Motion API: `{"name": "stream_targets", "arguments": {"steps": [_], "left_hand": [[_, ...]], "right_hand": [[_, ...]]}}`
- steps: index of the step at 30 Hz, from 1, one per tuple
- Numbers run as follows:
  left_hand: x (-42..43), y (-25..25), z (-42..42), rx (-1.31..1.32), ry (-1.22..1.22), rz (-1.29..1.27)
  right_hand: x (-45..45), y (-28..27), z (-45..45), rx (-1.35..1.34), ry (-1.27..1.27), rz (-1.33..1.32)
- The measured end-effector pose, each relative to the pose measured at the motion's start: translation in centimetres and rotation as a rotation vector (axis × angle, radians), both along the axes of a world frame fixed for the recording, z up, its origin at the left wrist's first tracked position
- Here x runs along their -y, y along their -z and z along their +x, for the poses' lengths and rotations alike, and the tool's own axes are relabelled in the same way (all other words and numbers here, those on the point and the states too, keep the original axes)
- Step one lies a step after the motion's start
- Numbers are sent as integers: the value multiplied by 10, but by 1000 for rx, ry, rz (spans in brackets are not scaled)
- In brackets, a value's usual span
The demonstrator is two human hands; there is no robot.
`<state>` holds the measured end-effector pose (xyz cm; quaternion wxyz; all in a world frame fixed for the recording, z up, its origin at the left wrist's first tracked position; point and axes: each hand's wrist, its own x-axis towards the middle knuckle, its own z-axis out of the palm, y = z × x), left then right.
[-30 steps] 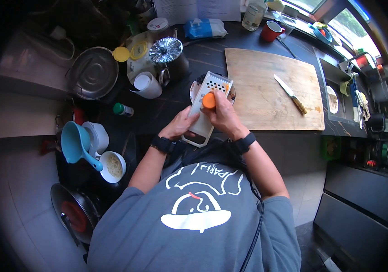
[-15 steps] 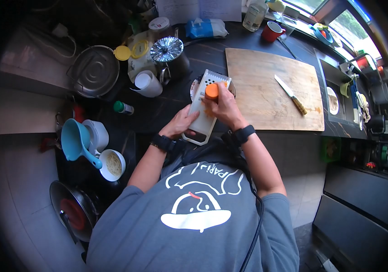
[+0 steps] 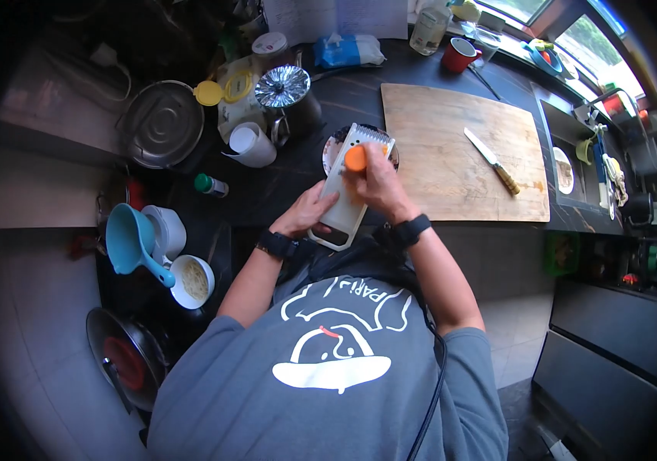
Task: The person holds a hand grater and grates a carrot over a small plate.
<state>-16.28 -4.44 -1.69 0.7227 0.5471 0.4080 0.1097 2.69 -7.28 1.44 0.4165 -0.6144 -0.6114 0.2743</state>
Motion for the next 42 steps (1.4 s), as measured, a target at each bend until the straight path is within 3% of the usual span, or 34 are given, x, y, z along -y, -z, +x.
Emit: {"name": "stream_targets", "arguments": {"steps": [4, 6, 8, 14, 16, 18, 26, 28, 30, 31, 34, 35, 42], "left_hand": [[0, -6, -1, -16, 3, -6], [0, 2, -1, -13, 21, 6], [0, 6, -1, -17, 17, -6], [0, 3, -1, 2, -2, -11], [1, 5, 0, 2, 7, -10], [0, 4, 1, -18, 11, 6], [0, -2, 1, -14, 6, -7], [0, 2, 1, -28, 10, 3], [-1, 4, 1, -32, 22, -14], [-1, 3, 0, -33, 22, -11], [-1, -1, 0, -26, 16, -16], [-2, -1, 0, -39, 26, -15], [-2, -2, -1, -27, 16, -33]], "right_hand": [[8, 6, -6, 147, -124, 100], [-5, 0, 2, -5, 33, -93], [-8, -1, 4, -45, 33, -75], [9, 3, -9, 152, -85, 170], [4, -1, -5, 19, -6, -53], [-1, 0, -2, -17, -10, -90], [11, 7, -9, 121, -101, 71], [0, 9, -3, 143, -28, 143], [-12, 7, 8, -58, 82, -41], [-13, 5, 9, -18, 113, 49], [-1, -4, 5, -5, 6, -110], [4, -1, -1, 92, -47, 23], [-18, 4, 8, 71, 109, 50]]}}
